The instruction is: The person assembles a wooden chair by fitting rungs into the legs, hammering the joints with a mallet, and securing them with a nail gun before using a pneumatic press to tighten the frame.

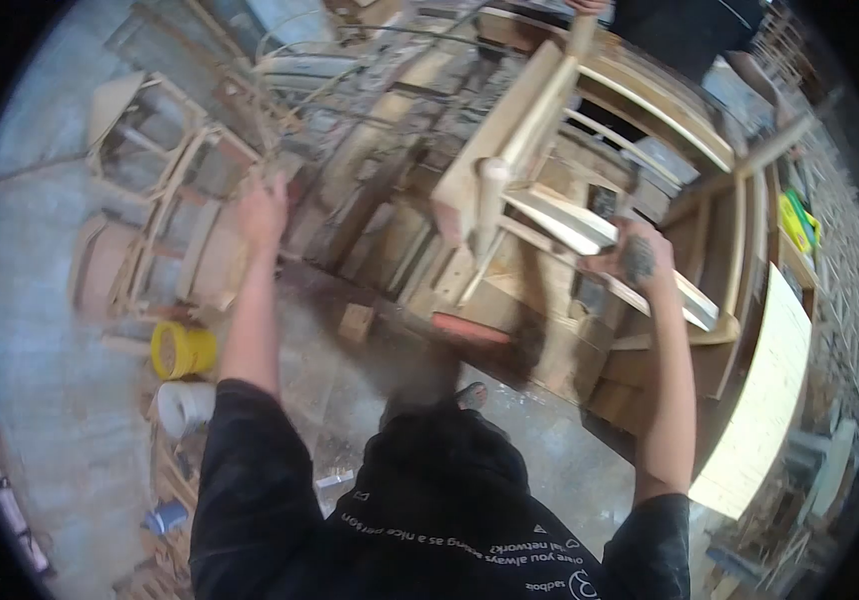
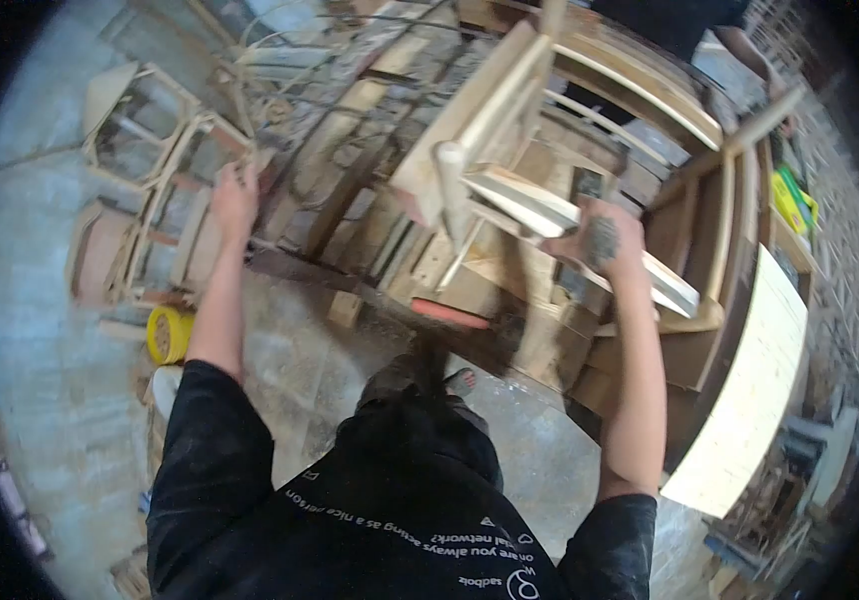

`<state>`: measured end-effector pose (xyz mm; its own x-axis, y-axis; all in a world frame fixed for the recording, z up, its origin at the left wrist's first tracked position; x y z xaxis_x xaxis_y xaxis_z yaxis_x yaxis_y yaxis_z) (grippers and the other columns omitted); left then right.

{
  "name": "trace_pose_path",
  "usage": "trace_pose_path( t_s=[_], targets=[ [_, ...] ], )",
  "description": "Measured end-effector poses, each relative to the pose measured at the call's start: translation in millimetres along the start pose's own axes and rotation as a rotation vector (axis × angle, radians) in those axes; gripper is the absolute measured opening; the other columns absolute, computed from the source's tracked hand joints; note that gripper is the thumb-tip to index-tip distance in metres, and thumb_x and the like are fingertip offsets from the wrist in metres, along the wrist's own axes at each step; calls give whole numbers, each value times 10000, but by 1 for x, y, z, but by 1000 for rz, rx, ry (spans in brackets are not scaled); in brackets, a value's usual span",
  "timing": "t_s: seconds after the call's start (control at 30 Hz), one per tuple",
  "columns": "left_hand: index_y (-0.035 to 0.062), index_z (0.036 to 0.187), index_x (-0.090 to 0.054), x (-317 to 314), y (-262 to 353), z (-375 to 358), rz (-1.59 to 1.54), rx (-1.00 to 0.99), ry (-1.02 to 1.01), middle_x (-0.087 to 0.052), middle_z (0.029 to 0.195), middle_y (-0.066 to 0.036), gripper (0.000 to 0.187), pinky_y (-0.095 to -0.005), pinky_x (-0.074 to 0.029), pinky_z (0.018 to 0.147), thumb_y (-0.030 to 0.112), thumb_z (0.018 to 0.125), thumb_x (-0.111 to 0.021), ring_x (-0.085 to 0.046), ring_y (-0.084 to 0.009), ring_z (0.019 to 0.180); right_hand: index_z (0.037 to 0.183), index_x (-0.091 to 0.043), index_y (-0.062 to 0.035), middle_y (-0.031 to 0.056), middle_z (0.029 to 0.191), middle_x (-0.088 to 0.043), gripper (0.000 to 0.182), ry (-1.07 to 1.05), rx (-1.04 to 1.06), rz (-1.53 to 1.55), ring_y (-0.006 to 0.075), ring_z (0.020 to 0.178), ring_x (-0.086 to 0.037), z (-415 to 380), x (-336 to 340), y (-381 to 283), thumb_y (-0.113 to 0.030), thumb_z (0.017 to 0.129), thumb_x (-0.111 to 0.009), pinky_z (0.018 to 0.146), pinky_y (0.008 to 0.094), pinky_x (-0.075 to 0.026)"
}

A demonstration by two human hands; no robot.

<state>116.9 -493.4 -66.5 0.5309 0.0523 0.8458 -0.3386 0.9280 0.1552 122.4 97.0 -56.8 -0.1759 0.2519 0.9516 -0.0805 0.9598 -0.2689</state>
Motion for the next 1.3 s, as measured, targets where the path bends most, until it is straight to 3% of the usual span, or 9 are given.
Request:
trace_pose_path(
  t_s=[0.03, 0.1, 0.17, 0.23, 0.3, 0.47, 0.6, 0.77, 1.3],
  targets=[
    [-5, 1249, -637, 0, -2, 0, -14, -36, 5, -663, 1189, -260, 517, -512, -489, 950, 428, 972, -582, -634, -438, 1098, 1144, -731, -59, 189, 1008, -743, 809, -21, -17, 8, 352, 978, -714, 3, -8, 14, -587, 551, -892, 882, 427, -554],
    [13, 1253, -638, 2, 0, -1, -23, 2, -84, -677, 1188, -249, 540, -493, -489, 969, 476, 989, -552, -638, -437, 1109, 856, -670, -110, 148, 856, -700, 552, 239, 84, 38, 356, 835, -687, -3, -9, 21, -518, 575, -913, 784, 441, -552],
    [-18, 1209, -656, -21, -22, 7, -74, -53, -28, -672, 1172, -253, 535, -500, -510, 910, 456, 972, -585, -644, -440, 1063, 805, -683, -131, 140, 863, -706, 556, 419, 228, 221, 356, 825, -688, 11, -33, 45, -561, 531, -905, 774, 447, -559],
    [0, 1222, -646, -20, -18, 4, -26, -82, 5, -662, 1204, -226, 535, -502, -483, 936, 476, 998, -551, -630, -412, 1098, 848, -734, -124, 169, 898, -736, 605, 44, 3, -17, 357, 880, -722, -4, 2, 6, -612, 526, -890, 814, 426, -573],
    [17, 1220, -648, -12, -8, 1, 25, -73, -12, -660, 1203, -214, 517, -508, -472, 937, 476, 1007, -542, -625, -399, 1105, 869, -720, -93, 184, 852, -730, 543, 50, 28, 15, 371, 861, -717, -7, 5, 2, -541, 580, -823, 783, 449, -571],
    [29, 1208, -648, -5, -1, 1, 65, -86, 20, -672, 1136, -209, 476, -504, -493, 877, 450, 1008, -553, -644, -407, 1035, 904, -714, -94, 186, 895, -734, 544, -7, 39, 5, 370, 893, -717, -9, 5, -1, -531, 605, -842, 801, 448, -569],
    [27, 1171, -650, -3, -1, 1, 55, -96, 8, -677, 1110, -211, 448, -502, -506, 838, 433, 1007, -556, -658, -424, 980, 910, -742, -101, 161, 988, -741, 600, 34, 24, 18, 329, 969, -721, -10, 7, 1, -593, 591, -873, 843, 418, -570],
    [36, 1120, -664, 1, 4, 0, 37, -100, 21, -683, 1098, -196, 407, -505, -512, 822, 412, 1004, -560, -663, -414, 977, 905, -700, -75, 178, 889, -727, 681, 45, 13, 5, 368, 886, -709, -8, 6, 2, -633, 546, -851, 801, 448, -567],
    [33, 1012, -688, 7, 7, -2, 45, -71, 65, -671, 1009, -191, 305, -529, -491, 838, 314, 974, -577, -647, -389, 994, 1136, -713, -76, 162, 1053, -737, 753, -71, -55, -38, 336, 1005, -699, -6, 8, -5, -555, 576, -870, 868, 436, -550]
  ],
)
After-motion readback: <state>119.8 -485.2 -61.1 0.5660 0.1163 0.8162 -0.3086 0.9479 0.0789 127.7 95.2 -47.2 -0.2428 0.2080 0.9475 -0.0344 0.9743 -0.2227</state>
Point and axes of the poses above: each hand's wrist, its own z-axis towards the middle knuckle, its own x-axis out of the back of the hand, y = z × x, the point moved 8 cm from there along z, towards the middle knuckle
